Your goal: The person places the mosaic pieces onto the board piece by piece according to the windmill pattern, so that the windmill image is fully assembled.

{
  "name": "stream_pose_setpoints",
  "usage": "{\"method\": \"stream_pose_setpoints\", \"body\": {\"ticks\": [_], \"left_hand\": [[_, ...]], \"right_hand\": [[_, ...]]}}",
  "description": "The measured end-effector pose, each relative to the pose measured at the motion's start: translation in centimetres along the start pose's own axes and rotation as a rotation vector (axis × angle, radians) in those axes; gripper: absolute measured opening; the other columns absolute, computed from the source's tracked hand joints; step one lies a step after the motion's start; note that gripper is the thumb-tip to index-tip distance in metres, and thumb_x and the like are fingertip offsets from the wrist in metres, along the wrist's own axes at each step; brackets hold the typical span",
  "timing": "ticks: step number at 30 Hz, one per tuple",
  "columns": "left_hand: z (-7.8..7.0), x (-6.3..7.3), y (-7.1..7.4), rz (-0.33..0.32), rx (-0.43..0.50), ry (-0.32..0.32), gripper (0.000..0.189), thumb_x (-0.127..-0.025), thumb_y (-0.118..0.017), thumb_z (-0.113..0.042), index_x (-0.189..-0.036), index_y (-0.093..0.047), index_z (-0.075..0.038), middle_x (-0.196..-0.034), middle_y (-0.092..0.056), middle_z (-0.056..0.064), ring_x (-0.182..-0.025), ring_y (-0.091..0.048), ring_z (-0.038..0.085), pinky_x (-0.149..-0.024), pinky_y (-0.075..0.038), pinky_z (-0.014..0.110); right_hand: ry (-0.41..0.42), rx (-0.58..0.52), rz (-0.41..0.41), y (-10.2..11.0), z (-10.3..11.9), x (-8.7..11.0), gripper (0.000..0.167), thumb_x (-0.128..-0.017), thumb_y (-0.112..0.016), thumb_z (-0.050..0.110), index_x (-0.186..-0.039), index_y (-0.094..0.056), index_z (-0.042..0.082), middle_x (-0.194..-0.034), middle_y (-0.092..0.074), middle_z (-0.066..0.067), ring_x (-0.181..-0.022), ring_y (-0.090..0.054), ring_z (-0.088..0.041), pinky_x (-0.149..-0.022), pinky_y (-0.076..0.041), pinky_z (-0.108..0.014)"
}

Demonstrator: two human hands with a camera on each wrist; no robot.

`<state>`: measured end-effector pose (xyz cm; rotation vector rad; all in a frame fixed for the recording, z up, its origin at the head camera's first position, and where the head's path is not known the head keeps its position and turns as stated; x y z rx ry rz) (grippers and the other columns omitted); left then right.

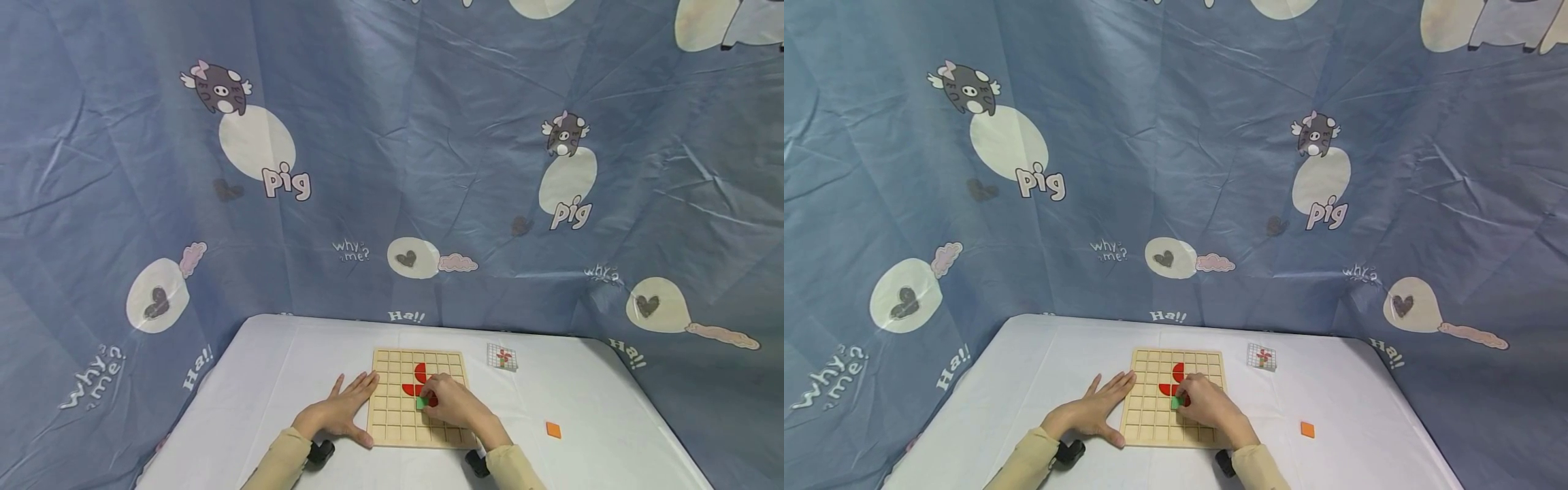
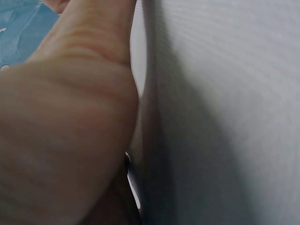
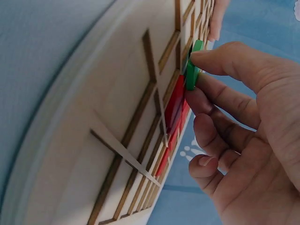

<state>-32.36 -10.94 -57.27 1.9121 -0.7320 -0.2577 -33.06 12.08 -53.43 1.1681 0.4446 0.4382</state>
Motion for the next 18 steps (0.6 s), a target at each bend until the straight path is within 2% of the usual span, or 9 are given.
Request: {"method": "stream_pose_setpoints", "body": {"ticks": [18], "left_hand": [[0.03,-0.05,0.01,0.007,-0.009,-0.002,0.129,-0.062,-0.075,-0.067,-0.156,-0.009,-0.008,-0.164,-0.005,0.009,-0.151,-0.005,0.031,-0.117,0.006,0.064]], "right_hand": [[-0.031,-0.066,0.042,0.0,-0.41,-0.15,0.015,-0.083,-0.076,0.023,-0.095,-0.071,0.015,-0.095,-0.064,0.007,-0.091,-0.055,-0.008,-0.074,-0.053,-0.025]]}}
Point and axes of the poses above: each hand's wrist, its own x-axis away from the middle knuckle, its own y-axis out of the back of the hand, z = x × y, the point moved 5 cm from there along -x, towards the middle knuckle
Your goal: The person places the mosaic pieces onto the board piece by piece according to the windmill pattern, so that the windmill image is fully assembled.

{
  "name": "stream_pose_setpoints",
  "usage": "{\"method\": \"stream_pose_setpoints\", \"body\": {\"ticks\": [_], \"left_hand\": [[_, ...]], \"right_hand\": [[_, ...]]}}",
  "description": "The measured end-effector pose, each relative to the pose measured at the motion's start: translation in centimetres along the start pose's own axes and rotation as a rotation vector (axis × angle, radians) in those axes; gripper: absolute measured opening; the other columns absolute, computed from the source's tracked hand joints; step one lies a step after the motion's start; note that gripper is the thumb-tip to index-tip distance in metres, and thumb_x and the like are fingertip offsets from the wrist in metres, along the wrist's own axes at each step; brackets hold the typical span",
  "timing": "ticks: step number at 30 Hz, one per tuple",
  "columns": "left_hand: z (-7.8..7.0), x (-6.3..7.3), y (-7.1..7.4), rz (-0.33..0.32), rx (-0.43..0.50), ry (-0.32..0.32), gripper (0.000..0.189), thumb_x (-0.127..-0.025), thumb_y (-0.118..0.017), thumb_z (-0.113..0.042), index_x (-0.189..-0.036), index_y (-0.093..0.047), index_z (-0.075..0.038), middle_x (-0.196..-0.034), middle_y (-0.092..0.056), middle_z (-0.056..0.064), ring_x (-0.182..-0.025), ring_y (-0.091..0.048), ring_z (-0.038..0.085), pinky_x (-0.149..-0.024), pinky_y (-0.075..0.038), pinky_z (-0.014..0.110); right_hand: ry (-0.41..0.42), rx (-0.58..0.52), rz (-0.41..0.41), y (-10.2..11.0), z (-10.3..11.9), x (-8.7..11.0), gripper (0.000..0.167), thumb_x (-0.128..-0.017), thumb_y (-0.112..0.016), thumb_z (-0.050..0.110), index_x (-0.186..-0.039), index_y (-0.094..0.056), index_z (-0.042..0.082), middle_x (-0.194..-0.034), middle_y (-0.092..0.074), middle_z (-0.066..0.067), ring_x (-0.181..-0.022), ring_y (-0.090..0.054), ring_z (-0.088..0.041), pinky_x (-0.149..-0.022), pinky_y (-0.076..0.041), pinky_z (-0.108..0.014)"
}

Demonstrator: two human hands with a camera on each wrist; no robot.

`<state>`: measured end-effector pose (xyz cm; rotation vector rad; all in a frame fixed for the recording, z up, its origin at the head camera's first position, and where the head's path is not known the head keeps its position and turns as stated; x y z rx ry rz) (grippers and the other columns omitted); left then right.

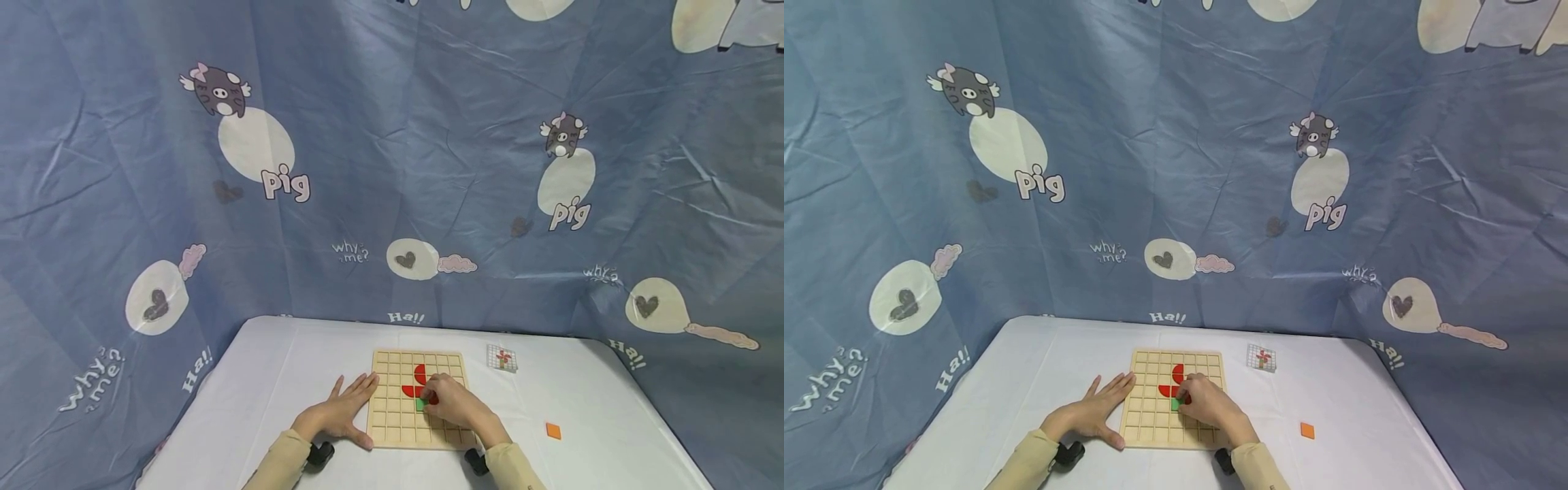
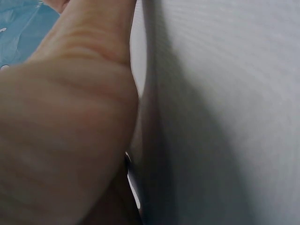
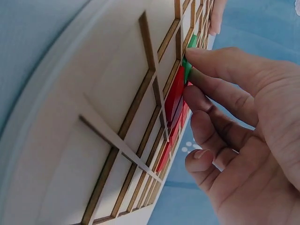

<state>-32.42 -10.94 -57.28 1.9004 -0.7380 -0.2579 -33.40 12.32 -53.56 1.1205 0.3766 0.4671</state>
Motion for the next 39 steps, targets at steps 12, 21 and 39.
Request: {"method": "stream_pose_setpoints", "body": {"ticks": [12,21,39], "left_hand": [[0.0,-0.1,0.0,-0.005,-0.002,0.007,0.13,-0.061,-0.074,-0.068,-0.156,-0.009,-0.009,-0.164,-0.004,0.008,-0.151,-0.004,0.029,-0.117,0.006,0.064],[0.1,-0.1,0.0,-0.008,-0.014,0.003,0.129,-0.061,-0.074,-0.069,-0.155,-0.009,-0.007,-0.164,-0.005,0.009,-0.151,-0.005,0.03,-0.117,0.005,0.064],[0.1,-0.2,-0.2,-0.002,-0.01,0.001,0.13,-0.061,-0.073,-0.069,-0.156,-0.009,-0.008,-0.164,-0.005,0.009,-0.151,-0.005,0.03,-0.117,0.005,0.064]], "right_hand": [[0.016,-0.019,-0.016,0.1,-0.1,-0.1,0.015,-0.082,-0.077,0.022,-0.095,-0.071,0.015,-0.094,-0.064,0.007,-0.087,-0.053,-0.005,-0.071,-0.051,-0.022],[0.042,-0.111,-0.074,0.4,-0.2,0.4,0.016,-0.082,-0.077,0.016,-0.091,-0.064,0.013,-0.087,-0.062,0.006,-0.08,-0.054,-0.005,-0.067,-0.049,-0.019],[-0.054,-0.201,-0.1,2.6,-5.2,5.9,0.01,-0.09,-0.068,0.019,-0.095,-0.06,0.015,-0.088,-0.057,0.007,-0.077,-0.05,-0.008,-0.061,-0.045,-0.019]]}}
Point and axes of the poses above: each hand's wrist, its own x-axis away from the middle knuckle, its own y-axis out of the back of the hand, z = x × y, the point moved 5 cm from there along -x, towards the middle knuckle
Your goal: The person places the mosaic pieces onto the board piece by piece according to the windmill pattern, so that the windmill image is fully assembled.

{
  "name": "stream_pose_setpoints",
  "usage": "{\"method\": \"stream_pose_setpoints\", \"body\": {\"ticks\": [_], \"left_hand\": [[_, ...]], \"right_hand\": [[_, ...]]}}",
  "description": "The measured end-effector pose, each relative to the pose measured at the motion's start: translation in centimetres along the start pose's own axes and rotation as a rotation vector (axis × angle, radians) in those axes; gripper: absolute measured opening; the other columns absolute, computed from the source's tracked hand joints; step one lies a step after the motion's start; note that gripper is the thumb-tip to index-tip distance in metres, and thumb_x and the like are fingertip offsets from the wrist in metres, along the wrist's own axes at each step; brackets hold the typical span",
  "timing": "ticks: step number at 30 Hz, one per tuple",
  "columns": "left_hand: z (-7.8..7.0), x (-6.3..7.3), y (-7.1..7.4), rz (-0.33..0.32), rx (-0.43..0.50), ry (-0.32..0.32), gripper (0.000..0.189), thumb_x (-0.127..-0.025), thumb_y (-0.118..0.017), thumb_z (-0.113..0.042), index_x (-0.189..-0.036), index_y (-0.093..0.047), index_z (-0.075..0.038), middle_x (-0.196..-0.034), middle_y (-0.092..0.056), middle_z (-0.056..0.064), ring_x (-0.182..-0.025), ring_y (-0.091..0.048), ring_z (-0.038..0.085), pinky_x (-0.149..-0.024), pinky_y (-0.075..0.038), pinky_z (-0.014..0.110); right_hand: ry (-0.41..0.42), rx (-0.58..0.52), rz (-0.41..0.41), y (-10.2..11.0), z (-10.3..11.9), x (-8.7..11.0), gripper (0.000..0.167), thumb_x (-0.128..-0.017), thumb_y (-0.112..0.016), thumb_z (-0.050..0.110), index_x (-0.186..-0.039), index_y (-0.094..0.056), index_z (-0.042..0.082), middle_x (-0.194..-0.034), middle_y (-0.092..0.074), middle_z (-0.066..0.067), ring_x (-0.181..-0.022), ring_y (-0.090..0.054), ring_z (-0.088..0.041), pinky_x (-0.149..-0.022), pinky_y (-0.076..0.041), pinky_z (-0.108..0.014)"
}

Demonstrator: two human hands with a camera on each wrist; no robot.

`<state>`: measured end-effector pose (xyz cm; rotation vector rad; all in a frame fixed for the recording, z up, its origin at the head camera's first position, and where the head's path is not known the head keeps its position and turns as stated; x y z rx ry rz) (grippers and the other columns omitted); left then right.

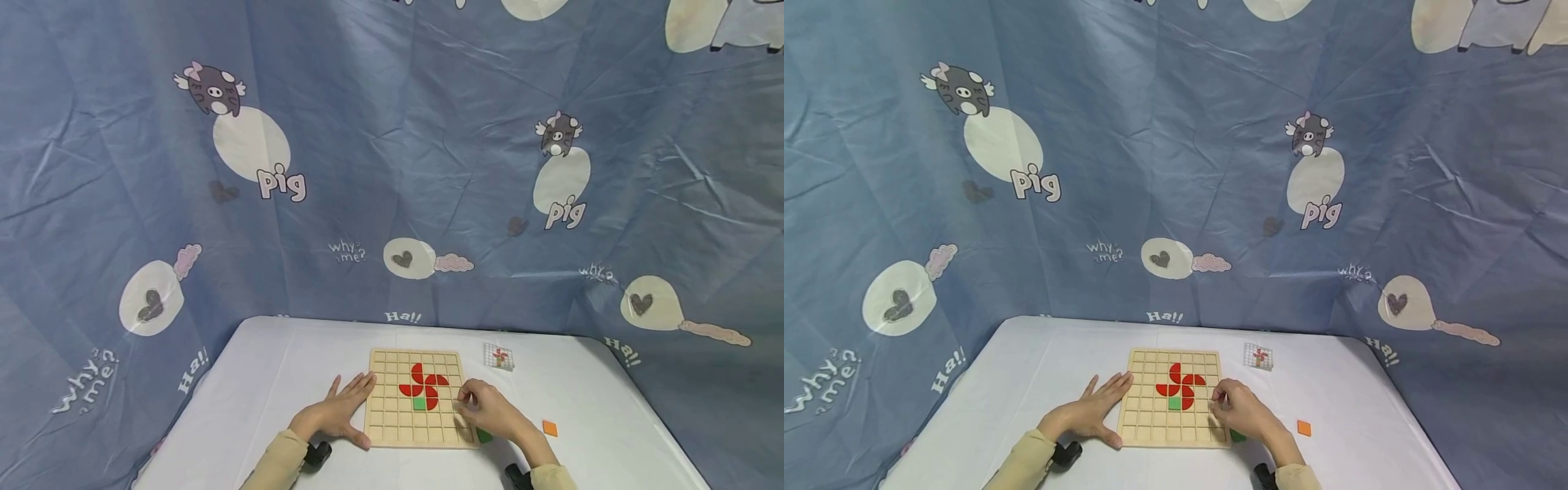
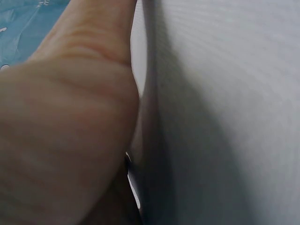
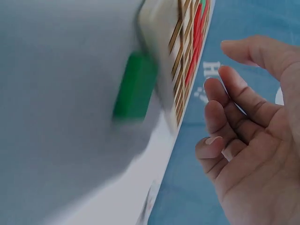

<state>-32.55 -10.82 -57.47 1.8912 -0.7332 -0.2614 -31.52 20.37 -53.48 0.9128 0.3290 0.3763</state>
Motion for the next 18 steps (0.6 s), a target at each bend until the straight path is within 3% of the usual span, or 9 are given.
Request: {"method": "stream_pose_setpoints", "body": {"ticks": [6,18], "left_hand": [[0.0,0.0,0.0,0.004,0.002,0.001,0.13,-0.061,-0.073,-0.069,-0.156,-0.009,-0.009,-0.164,-0.004,0.009,-0.151,-0.004,0.03,-0.117,0.006,0.064],[-0.3,0.3,0.2,-0.001,0.007,0.0,0.129,-0.061,-0.074,-0.068,-0.156,-0.009,-0.008,-0.164,-0.005,0.01,-0.151,-0.005,0.032,-0.117,0.005,0.065]], "right_hand": [[-0.054,0.003,-0.02,1.4,-1.9,2.2,0.015,-0.086,-0.071,0.017,-0.096,-0.059,0.015,-0.09,-0.057,0.01,-0.079,-0.049,-0.003,-0.066,-0.045,-0.02],[-0.277,0.017,-0.074,4.9,-7.3,7.3,0.027,-0.079,-0.075,0.014,-0.1,-0.06,0.01,-0.093,-0.058,0.002,-0.081,-0.048,-0.009,-0.066,-0.044,-0.023]]}}
Point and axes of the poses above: each hand's wrist, its own x-axis away from the middle knuckle, its own y-axis out of the back of the hand, z = x × y, the point moved 5 cm from there along -x, towards the middle knuckle
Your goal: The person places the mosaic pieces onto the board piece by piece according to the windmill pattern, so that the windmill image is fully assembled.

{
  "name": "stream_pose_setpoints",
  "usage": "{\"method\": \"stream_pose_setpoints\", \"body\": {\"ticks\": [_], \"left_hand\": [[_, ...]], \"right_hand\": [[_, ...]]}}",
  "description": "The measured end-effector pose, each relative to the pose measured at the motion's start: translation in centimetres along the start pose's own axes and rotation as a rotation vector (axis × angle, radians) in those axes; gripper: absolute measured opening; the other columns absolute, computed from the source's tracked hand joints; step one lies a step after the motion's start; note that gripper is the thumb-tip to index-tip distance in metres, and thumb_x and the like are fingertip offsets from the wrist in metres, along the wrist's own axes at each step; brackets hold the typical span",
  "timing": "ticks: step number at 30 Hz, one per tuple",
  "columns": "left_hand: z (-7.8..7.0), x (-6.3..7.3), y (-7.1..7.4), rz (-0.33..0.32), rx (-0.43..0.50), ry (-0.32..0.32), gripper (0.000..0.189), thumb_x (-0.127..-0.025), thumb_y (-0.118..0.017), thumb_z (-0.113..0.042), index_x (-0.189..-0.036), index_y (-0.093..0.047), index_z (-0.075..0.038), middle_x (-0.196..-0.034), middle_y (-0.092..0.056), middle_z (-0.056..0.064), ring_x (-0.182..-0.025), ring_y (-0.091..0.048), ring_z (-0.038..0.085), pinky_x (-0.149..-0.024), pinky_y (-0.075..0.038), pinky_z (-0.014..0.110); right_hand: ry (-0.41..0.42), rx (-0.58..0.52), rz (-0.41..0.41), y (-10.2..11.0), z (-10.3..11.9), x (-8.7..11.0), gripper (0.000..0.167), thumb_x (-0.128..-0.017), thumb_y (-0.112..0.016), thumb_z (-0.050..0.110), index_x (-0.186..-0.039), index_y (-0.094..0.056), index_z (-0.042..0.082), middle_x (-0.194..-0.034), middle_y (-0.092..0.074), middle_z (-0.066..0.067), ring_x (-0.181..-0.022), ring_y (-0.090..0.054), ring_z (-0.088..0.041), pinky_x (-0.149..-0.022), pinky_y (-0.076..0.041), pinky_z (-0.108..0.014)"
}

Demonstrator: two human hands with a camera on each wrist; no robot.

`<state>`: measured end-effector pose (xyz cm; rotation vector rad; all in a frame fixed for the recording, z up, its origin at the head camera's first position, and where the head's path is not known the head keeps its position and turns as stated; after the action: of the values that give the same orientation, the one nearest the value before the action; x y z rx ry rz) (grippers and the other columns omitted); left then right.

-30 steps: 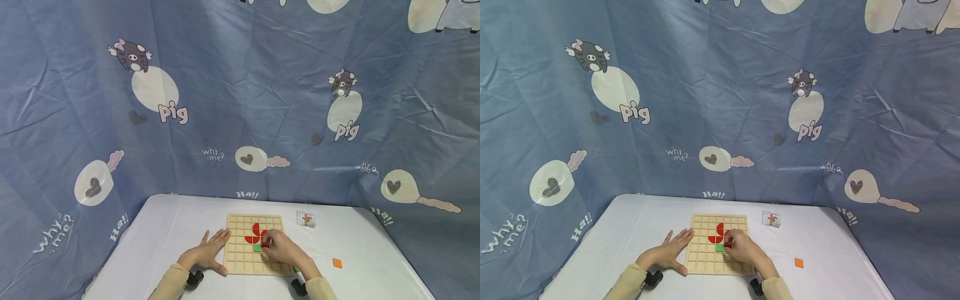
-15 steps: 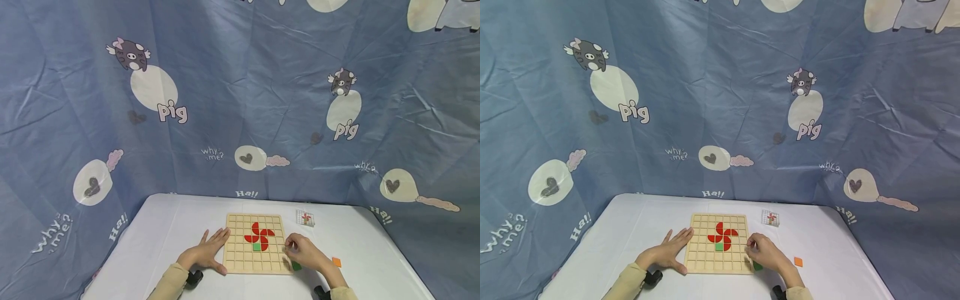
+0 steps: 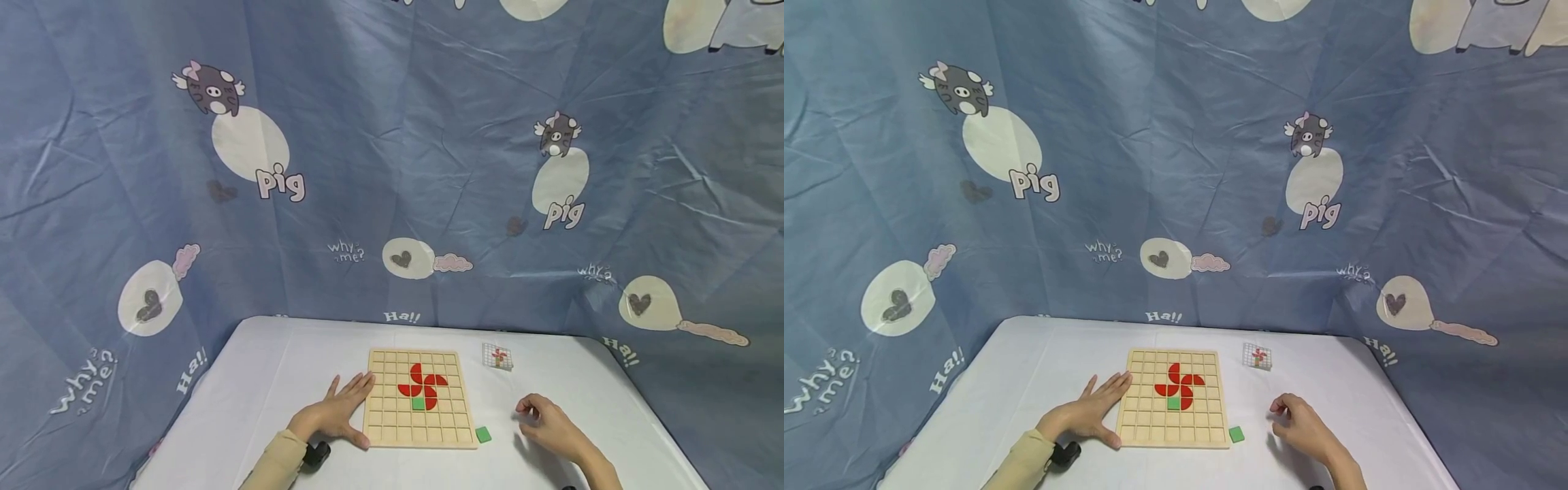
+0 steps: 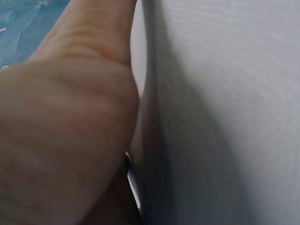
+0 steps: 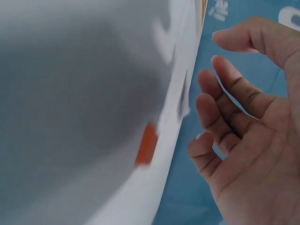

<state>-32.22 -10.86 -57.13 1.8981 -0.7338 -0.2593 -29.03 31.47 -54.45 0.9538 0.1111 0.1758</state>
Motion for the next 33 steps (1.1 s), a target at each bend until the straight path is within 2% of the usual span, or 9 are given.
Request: {"method": "stream_pose_setpoints", "body": {"ticks": [5,9,13,18,24,33], "left_hand": [[-0.1,0.2,0.0,0.003,0.006,0.0,0.128,-0.062,-0.074,-0.068,-0.155,-0.009,-0.007,-0.164,-0.005,0.011,-0.151,-0.005,0.033,-0.116,0.005,0.066],[0.0,0.3,0.0,-0.005,0.007,-0.011,0.127,-0.063,-0.074,-0.067,-0.155,-0.011,-0.006,-0.164,-0.005,0.011,-0.151,-0.005,0.034,-0.116,0.005,0.066],[0.0,0.3,0.0,-0.002,0.012,-0.012,0.127,-0.064,-0.074,-0.067,-0.155,-0.01,-0.007,-0.164,-0.005,0.011,-0.151,-0.005,0.033,-0.116,0.006,0.066],[0.0,0.3,0.1,-0.004,0.01,-0.01,0.127,-0.063,-0.074,-0.067,-0.155,-0.011,-0.007,-0.164,-0.006,0.012,-0.151,-0.005,0.033,-0.116,0.005,0.066],[0.0,0.3,0.1,-0.004,0.014,-0.008,0.128,-0.063,-0.074,-0.068,-0.155,-0.01,-0.007,-0.164,-0.005,0.011,-0.151,-0.005,0.033,-0.116,0.005,0.066],[0.0,0.1,0.1,0.0,0.007,0.003,0.128,-0.062,-0.074,-0.068,-0.155,-0.01,-0.008,-0.164,-0.005,0.01,-0.151,-0.004,0.032,-0.117,0.006,0.065]], "right_hand": [[-0.07,0.021,-0.045,0.9,-2.2,1.2,0.029,-0.075,-0.076,0.012,-0.1,-0.061,0.009,-0.09,-0.057,0.001,-0.076,-0.047,-0.008,-0.063,-0.042,-0.022],[-0.079,0.042,-0.082,1.4,-3.3,1.7,0.031,-0.073,-0.077,0.011,-0.1,-0.062,0.009,-0.091,-0.058,0.001,-0.078,-0.049,-0.006,-0.066,-0.045,-0.022],[-0.086,0.048,-0.077,1.7,-4.0,1.9,0.036,-0.071,-0.079,0.01,-0.103,-0.063,0.005,-0.095,-0.06,-0.001,-0.081,-0.052,-0.008,-0.069,-0.048,-0.023],[-0.128,0.061,-0.05,1.7,-4.5,1.9,0.04,-0.068,-0.081,0.011,-0.104,-0.064,0.004,-0.099,-0.059,-0.002,-0.085,-0.051,-0.01,-0.072,-0.048,-0.024],[-0.198,0.065,-0.047,1.6,-5.0,1.8,0.038,-0.068,-0.08,0.01,-0.103,-0.064,0.005,-0.097,-0.057,-0.001,-0.083,-0.049,-0.012,-0.067,-0.045,-0.024],[-0.192,0.006,-0.062,1.8,-4.9,2.2,0.031,-0.071,-0.079,0.009,-0.098,-0.065,0.005,-0.092,-0.059,-0.001,-0.077,-0.049,-0.008,-0.065,-0.046,-0.022]]}}
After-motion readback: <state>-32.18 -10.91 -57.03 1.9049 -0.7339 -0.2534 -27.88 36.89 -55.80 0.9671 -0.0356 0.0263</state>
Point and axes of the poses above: each hand's wrist, its own x-axis away from the middle knuckle, its own y-axis out of the back of the hand, z = x × y, the point moved 5 cm from there along -x, towards the middle knuckle
